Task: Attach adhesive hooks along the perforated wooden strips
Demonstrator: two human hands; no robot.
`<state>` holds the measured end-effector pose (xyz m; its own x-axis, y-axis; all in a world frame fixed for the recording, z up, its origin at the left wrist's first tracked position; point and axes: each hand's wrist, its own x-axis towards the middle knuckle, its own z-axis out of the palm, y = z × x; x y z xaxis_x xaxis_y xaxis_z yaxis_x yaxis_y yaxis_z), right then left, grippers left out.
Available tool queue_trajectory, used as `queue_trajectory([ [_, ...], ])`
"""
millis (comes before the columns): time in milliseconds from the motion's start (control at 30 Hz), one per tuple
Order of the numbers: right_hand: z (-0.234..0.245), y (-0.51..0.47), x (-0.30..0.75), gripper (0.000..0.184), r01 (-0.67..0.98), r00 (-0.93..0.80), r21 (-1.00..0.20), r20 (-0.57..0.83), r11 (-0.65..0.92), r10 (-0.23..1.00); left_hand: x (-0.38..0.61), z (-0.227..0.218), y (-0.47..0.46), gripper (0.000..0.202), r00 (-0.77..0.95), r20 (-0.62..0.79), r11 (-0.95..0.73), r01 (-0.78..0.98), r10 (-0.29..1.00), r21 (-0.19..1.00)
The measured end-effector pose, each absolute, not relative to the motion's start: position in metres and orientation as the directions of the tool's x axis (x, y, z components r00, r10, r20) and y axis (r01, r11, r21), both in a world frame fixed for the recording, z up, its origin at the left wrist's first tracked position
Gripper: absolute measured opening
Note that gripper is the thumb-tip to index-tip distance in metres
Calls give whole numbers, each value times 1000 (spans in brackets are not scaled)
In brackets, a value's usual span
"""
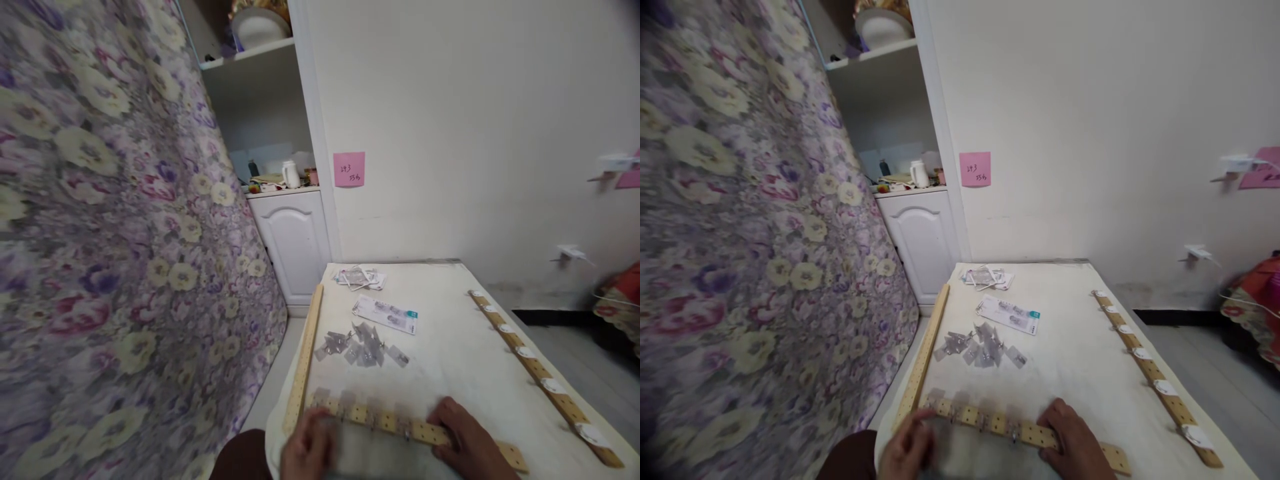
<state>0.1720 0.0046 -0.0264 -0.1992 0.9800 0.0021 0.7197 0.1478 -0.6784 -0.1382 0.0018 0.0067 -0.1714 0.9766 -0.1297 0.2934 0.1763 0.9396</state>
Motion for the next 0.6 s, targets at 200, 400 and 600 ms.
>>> queue_trajectory([
  [200, -27, 4, 170, 19, 725, -195, -674, -2, 142, 981, -201, 28, 60, 51, -253, 37, 223, 906, 967, 361],
  [400, -19, 5, 167, 20, 736, -166, -667, -16, 113, 986, -182, 24, 105, 23, -226, -50, 232, 940, 973, 249],
  [600, -33, 9, 172, 24, 743, -106, -662, 32, 101, 994, -185, 21, 113, 22, -246, -30, 247, 946, 969, 212],
])
